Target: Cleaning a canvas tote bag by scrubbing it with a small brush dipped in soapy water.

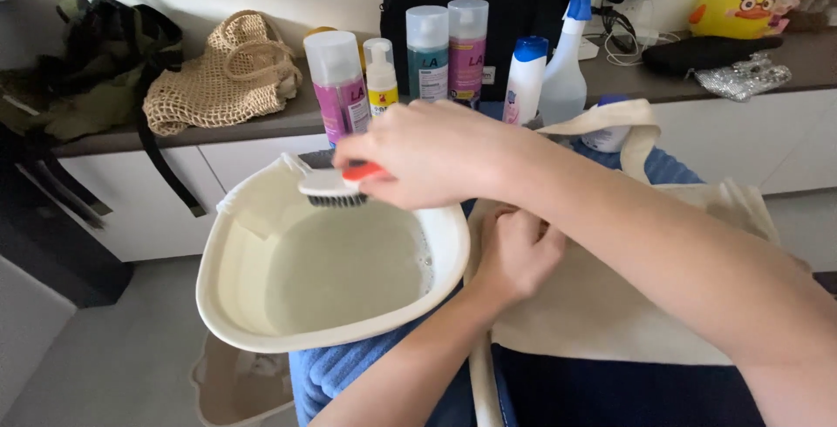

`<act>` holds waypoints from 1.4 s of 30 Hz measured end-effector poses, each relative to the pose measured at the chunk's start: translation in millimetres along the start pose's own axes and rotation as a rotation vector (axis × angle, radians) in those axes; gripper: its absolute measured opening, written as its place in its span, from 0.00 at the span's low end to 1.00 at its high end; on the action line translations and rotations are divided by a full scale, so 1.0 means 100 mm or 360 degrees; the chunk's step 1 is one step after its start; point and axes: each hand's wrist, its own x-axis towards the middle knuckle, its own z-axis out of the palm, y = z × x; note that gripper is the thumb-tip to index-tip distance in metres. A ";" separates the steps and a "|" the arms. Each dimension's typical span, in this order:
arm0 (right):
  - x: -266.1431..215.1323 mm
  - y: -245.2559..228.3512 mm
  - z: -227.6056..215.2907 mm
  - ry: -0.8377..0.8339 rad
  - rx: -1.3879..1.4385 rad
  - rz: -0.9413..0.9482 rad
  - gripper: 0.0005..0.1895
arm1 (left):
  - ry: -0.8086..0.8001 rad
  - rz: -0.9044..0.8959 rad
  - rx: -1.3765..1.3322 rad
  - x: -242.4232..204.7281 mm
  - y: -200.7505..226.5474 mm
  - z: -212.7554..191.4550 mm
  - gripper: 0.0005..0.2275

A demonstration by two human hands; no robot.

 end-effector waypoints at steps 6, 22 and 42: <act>-0.13 -0.04 0.11 -0.0248 -0.0002 0.0126 0.18 | -0.0014 -0.0020 -0.0113 0.02 0.03 -0.06 0.10; -0.46 0.14 0.19 0.0147 -0.0052 -0.0090 0.17 | 0.0068 0.0026 -0.0500 -0.01 -0.01 -0.07 0.14; -1.94 0.73 1.45 0.1219 -0.0236 0.0812 0.19 | 0.0246 -0.0831 -0.1244 0.02 0.44 -0.20 0.08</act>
